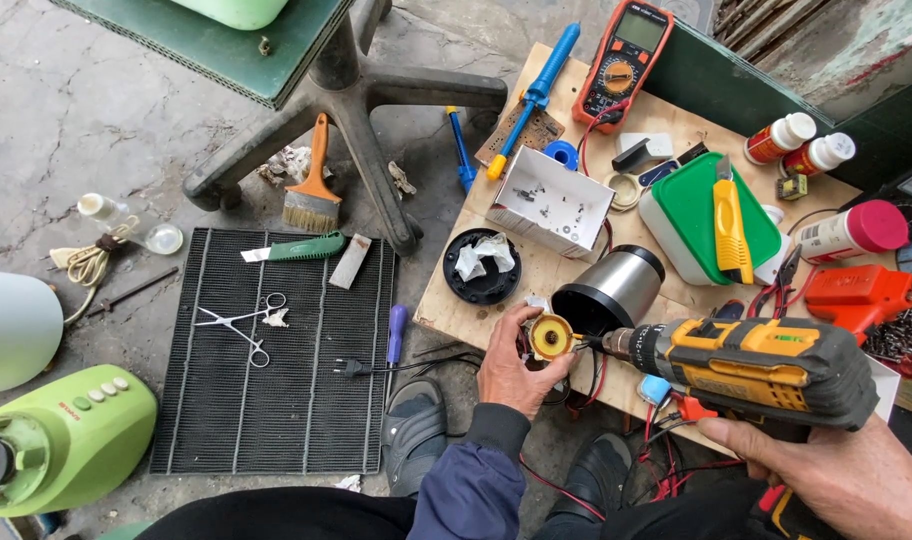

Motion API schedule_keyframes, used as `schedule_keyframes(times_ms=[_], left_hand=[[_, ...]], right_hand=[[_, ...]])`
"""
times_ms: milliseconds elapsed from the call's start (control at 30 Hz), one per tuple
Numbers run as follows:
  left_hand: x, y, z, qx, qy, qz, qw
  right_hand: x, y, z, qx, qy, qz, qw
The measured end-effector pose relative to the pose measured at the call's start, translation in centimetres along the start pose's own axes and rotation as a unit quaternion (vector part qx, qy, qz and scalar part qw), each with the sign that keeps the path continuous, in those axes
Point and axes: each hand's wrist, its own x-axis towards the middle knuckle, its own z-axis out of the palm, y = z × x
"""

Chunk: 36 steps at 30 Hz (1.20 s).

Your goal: Testing and repairing a small electric motor component using a multimeter and power drill on a workbench.

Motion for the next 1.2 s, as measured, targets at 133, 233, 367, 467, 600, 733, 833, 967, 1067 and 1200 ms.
schedule_keyframes(times_ms=[133, 233, 367, 467, 600, 733, 833, 967, 1067, 1200], left_hand=[[0.0, 0.0, 0.1, -0.003, 0.001, -0.002, 1.000], [0.0, -0.1, 0.0, -0.003, 0.001, 0.003, 1.000], [0.0, 0.2, -0.1, -0.002, -0.006, -0.006, 1.000], [0.0, 0.3, -0.2, -0.001, -0.009, -0.006, 1.000], [-0.1, -0.1, 0.2, 0.009, -0.005, 0.017, 1.000], [0.0, -0.2, 0.2, 0.037, -0.016, 0.017, 0.999], [0.1, -0.4, 0.0, 0.034, -0.010, 0.026, 0.999], [0.3, -0.8, 0.0, 0.021, -0.016, 0.018, 0.999], [0.2, -0.8, -0.1, 0.018, -0.020, 0.015, 1.000], [0.2, -1.0, 0.1, 0.037, -0.007, 0.032, 0.999]], right_hand=[[-0.5, -1.3, 0.1, 0.010, -0.004, 0.050, 0.999], [-0.6, -1.3, 0.2, -0.018, 0.002, 0.053, 0.998], [-1.2, -2.7, 0.4, 0.001, 0.011, 0.072, 0.997], [-1.3, -2.9, 0.4, 0.000, 0.007, 0.085, 0.996], [-1.2, -2.4, 0.4, 0.075, -0.021, 0.020, 0.997], [-0.4, -2.2, -0.5, 0.001, -0.045, -0.074, 0.996], [-0.1, -2.6, -0.7, -0.013, -0.056, -0.047, 0.997], [0.2, -3.3, -1.1, -0.059, -0.105, -0.100, 0.988], [0.5, -3.5, -1.5, -0.067, -0.106, -0.086, 0.988], [6.9, 5.5, -4.3, -0.399, -0.074, -0.606, 0.684]])
